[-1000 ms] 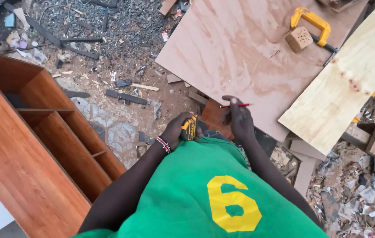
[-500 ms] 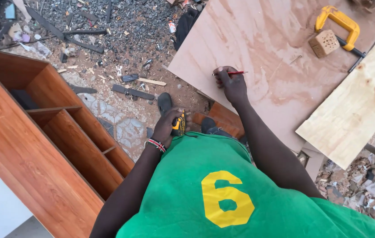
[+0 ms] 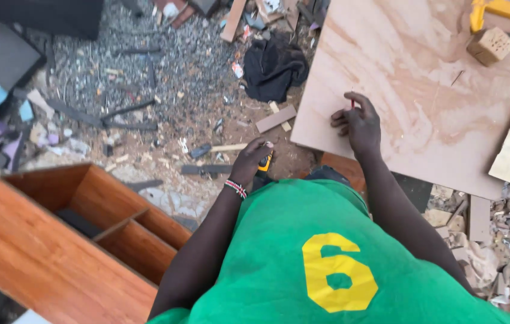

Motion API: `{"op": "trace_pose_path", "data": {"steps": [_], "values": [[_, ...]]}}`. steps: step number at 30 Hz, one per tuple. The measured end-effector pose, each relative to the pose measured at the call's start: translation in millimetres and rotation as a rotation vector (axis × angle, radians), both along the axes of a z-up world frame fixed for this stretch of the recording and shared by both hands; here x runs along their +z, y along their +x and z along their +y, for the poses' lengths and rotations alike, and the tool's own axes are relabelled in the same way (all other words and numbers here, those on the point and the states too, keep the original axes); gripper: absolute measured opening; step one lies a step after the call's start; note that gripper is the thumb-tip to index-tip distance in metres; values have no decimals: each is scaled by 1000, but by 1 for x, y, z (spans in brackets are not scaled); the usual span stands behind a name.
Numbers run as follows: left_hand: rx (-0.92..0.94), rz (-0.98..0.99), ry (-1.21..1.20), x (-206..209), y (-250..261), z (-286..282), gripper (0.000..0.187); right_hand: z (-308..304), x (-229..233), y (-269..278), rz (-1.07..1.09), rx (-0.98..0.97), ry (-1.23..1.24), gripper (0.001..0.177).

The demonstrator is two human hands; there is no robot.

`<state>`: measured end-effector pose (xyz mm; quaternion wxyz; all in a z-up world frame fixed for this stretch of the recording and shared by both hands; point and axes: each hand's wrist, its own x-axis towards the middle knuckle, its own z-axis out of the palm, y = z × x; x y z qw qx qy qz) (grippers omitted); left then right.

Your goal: Measuring wooden boards with a tape measure, marking them with a pencil, and cutting them with a circular saw in a workshop.

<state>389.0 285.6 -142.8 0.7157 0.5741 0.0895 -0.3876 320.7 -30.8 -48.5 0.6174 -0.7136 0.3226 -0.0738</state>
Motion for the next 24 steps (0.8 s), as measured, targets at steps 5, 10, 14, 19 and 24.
{"op": "trace_pose_path", "data": {"steps": [5, 10, 14, 19, 24], "values": [[-32, 70, -13, 26, 36, 14, 38, 17, -22, -3, -323, 77, 133, 75], [-108, 51, 16, 26, 53, -2, 39, 16, -39, 0, -293, 82, 26, 93], [-248, -36, 197, 31, 60, -23, 36, 13, -46, 5, -375, -83, 12, 44], [-412, -253, 162, 64, 60, -49, 31, 19, -45, 6, -361, -207, -153, 24], [-596, -359, 262, 66, 49, -71, 35, 5, -63, 9, -370, -276, -189, 47]]}}
